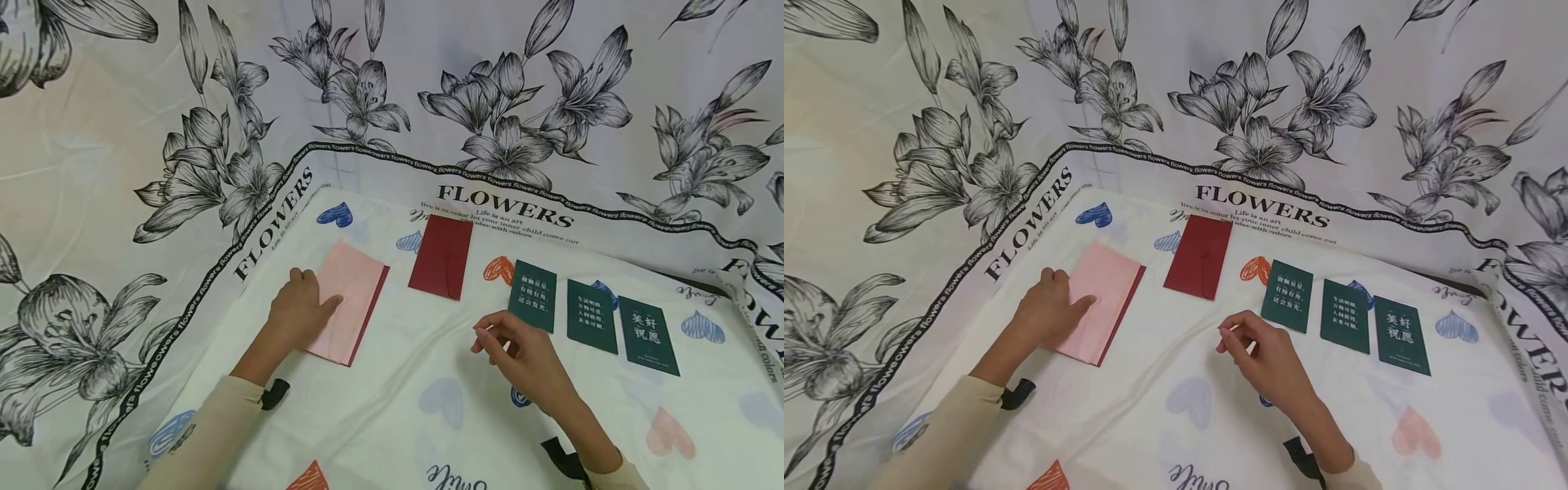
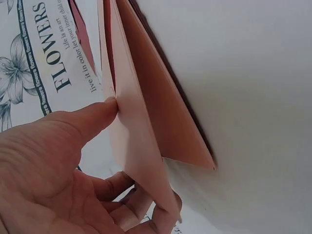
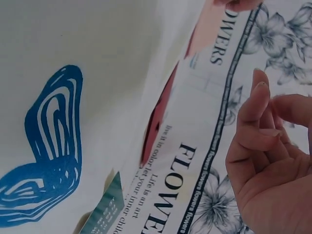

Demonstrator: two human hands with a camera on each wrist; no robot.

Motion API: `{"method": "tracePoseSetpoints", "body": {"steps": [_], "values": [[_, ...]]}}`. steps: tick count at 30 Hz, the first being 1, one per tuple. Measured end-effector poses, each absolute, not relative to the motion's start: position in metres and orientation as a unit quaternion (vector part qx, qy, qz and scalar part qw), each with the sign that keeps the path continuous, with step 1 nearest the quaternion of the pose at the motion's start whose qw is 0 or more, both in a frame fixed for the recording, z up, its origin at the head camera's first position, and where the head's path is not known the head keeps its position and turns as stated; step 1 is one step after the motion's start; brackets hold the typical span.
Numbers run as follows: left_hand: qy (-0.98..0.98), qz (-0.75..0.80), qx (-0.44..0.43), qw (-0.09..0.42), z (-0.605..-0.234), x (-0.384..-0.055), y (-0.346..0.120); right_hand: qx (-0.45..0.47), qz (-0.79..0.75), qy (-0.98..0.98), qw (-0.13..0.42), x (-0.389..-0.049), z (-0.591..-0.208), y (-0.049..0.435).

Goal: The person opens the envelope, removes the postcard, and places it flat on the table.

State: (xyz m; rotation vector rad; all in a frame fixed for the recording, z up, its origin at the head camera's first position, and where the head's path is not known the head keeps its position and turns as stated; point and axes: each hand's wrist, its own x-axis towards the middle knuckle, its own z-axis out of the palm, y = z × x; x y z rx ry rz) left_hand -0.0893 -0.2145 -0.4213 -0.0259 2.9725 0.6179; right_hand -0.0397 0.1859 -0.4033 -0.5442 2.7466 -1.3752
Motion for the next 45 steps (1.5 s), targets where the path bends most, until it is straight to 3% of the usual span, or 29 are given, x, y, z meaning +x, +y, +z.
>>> {"method": "tracePoseSetpoints", "body": {"steps": [9,24,33,39,45], "values": [[0.988,0.15,-0.028,0.033,-0.425,-0.086,-0.214,-0.182,-0.414,0.892,0.03,-0.062,-0.408,0.181],[0.988,0.147,0.005,-0.038,-0.414,-0.065,-0.189,-0.052,-0.297,0.948,0.105,-0.167,-0.446,0.161],[0.978,0.205,0.014,-0.033,-0.397,-0.045,-0.164,-0.028,-0.342,0.936,0.076,-0.181,-0.454,0.14],[0.975,0.219,0.023,-0.043,-0.395,-0.038,-0.158,-0.019,-0.288,0.956,0.058,-0.189,-0.459,0.131],[0.971,0.233,0.034,-0.037,-0.4,-0.033,-0.154,-0.01,-0.329,0.94,0.087,-0.195,-0.458,0.136]]}}
